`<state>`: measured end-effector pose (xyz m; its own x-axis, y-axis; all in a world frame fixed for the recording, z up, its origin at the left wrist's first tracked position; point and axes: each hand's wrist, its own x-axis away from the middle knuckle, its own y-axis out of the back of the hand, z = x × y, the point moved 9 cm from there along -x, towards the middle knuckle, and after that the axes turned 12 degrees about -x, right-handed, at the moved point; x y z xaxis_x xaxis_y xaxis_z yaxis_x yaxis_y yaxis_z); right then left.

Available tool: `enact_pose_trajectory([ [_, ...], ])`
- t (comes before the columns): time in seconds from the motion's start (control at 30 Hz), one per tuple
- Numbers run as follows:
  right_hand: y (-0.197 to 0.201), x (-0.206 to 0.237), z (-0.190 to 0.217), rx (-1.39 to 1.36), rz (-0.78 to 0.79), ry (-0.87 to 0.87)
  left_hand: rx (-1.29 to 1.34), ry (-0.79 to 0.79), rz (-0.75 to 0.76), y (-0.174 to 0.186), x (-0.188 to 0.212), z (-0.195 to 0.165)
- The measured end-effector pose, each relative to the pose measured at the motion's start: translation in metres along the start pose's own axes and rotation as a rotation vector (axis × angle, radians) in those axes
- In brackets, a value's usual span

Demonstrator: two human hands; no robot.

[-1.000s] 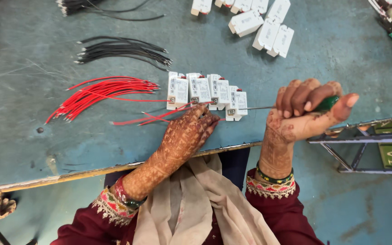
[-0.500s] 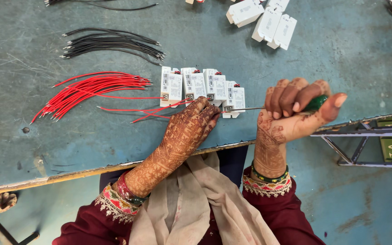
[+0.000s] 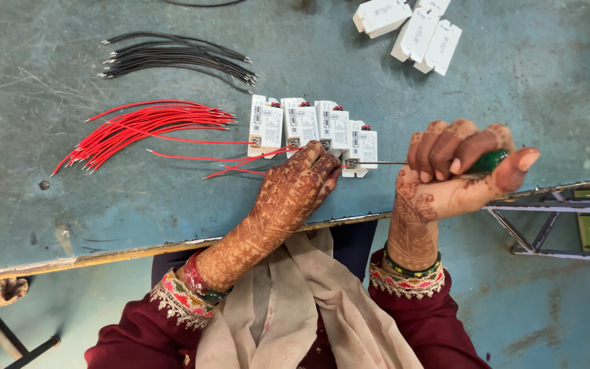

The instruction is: The person inserts red and black wires into white electrical components and tightens them with a screwdriver. They handle multiple components and wires, arranging them on the table and occasionally moving items aside to reach the work area.

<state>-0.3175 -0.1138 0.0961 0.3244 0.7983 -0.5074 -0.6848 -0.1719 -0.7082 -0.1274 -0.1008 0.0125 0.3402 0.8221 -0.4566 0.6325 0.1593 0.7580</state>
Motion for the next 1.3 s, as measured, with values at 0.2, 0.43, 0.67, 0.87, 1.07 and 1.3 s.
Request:
enact_pose_trajectory([
  [0.2, -0.001, 0.001, 0.003, 0.028, 0.013, -0.009, 0.010, 0.025, 0.038, -0.003, -0.002, 0.000],
  [0.43, -0.007, 0.001, 0.000, 0.102, 0.043, -0.008, -0.012, 0.008, -0.012, 0.000, -0.002, -0.002],
  [0.67, -0.014, 0.013, -0.010, 0.120, 0.021, -0.050, -0.031, 0.055, 0.065, -0.011, -0.002, -0.001],
  [0.87, -0.017, 0.010, -0.009, 0.157, 0.032, -0.039, -0.061, 0.013, -0.018, -0.006, 0.001, -0.006],
  [1.07, -0.030, 0.007, -0.006, 0.206, 0.001, -0.030, -0.036, 0.060, 0.108, -0.027, 0.004, -0.003],
  [1.3, 0.008, 0.014, -0.019, -0.595, -0.473, 0.031, -0.120, 0.016, 0.022, -0.029, 0.001, -0.007],
])
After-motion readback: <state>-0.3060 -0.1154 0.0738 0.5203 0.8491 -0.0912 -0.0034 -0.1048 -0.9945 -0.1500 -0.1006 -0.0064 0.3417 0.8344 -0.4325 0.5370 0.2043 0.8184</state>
